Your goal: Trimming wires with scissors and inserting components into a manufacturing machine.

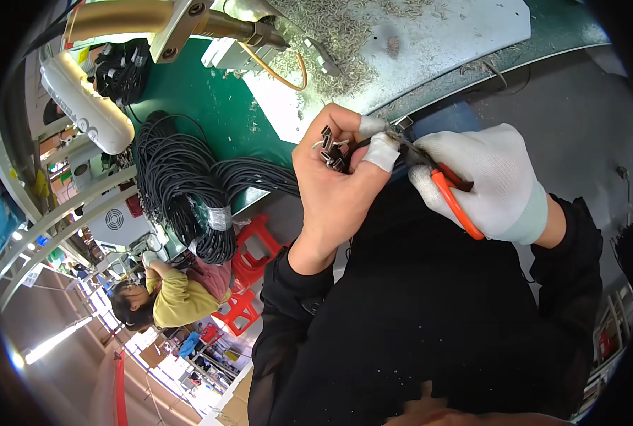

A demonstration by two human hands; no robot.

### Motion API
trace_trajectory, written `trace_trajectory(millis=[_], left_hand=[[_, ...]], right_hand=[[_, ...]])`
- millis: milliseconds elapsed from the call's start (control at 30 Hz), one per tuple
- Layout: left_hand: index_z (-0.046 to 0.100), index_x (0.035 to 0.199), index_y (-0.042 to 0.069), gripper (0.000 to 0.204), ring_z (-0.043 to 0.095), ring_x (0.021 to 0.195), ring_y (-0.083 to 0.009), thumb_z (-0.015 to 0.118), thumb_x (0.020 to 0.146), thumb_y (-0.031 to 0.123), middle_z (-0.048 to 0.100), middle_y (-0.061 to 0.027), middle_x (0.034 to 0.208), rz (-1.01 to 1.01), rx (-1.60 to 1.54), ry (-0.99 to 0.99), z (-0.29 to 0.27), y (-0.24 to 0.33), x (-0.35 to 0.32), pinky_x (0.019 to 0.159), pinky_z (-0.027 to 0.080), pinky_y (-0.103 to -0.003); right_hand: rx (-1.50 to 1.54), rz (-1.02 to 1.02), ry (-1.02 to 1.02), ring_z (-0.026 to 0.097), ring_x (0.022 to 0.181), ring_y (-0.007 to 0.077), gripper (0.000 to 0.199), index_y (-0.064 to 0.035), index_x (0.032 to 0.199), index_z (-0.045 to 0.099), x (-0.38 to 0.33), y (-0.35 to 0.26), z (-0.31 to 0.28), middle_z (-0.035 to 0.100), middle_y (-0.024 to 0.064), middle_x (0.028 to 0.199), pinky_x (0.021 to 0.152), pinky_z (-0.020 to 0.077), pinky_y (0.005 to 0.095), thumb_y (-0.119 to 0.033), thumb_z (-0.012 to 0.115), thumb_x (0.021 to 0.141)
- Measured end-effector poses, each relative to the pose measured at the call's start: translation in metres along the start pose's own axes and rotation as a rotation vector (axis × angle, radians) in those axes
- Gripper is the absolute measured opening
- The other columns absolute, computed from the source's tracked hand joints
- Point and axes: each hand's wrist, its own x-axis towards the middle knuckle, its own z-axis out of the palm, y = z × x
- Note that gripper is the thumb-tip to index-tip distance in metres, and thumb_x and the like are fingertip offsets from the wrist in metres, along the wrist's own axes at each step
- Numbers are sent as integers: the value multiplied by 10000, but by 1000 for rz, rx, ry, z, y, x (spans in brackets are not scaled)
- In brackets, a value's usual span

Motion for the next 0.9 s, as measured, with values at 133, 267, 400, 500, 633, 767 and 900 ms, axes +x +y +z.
trace_trajectory(millis=[133, 267, 400, 500, 633, 767, 900], left_hand=[[518, 851, 11, 178, 381, 627, 19, 663, 767, -49, 513, 51, 723, 42, 3, 33, 3, -4, -3, 554, 295, -141], [524, 849, 13, 175, 409, 630, 18, 671, 772, -43, 517, 50, 714, 115, 77, 60, 3, -9, -3, 563, 311, -139], [533, 855, 17, 169, 418, 620, 17, 677, 781, -32, 519, 51, 706, 82, 71, 67, 1, -12, 2, 558, 316, -140], [543, 865, 25, 163, 416, 607, 15, 679, 787, -21, 514, 53, 701, -61, -20, 21, -8, -14, 9, 550, 315, -142], [559, 873, 36, 121, 402, 565, -2, 662, 814, 11, 498, 52, 681, -74, -41, 72, -36, -37, 25, 505, 305, -165], [566, 863, 39, 92, 398, 544, -22, 653, 831, 38, 483, 51, 661, -143, -357, 43, -65, -41, 57, 471, 288, -185], [568, 876, 28, 98, 378, 529, -31, 654, 842, 61, 465, 50, 646, -166, -361, -51, -67, -31, 87, 446, 262, -201]], right_hand=[[20, -24, 115, 540, 481, 243, 206, -26, 868, 619, 0, 3, 12, 535, 88, 602, 456, 413, 307, -60, 711, 687], [-295, -52, 262, 535, 489, 253, 174, -19, 845, 628, 3, 6, 19, 548, 98, 612, 464, 416, 293, -51, 704, 692], [-161, -10, 174, 548, 507, 191, 123, -16, 849, 637, 2, 11, 22, 556, 83, 622, 474, 415, 279, -66, 665, 741], [380, 320, -123, 541, 522, 106, 113, -9, 853, 625, 5, 12, 18, 556, 49, 606, 470, 406, 264, -112, 610, 812], [179, 278, -3, 501, 477, 54, 194, -9, 825, 608, 8, 30, 24, 530, 18, 554, 436, 385, 245, -189, 561, 879], [181, 297, -96, 492, 412, 79, 241, -6, 822, 603, 44, 43, 13, 532, 28, 531, 409, 386, 233, -226, 547, 901], [264, 310, -96, 512, 413, 90, 240, 14, 850, 594, 87, 44, 18, 532, 36, 530, 409, 406, 233, -216, 546, 900]])
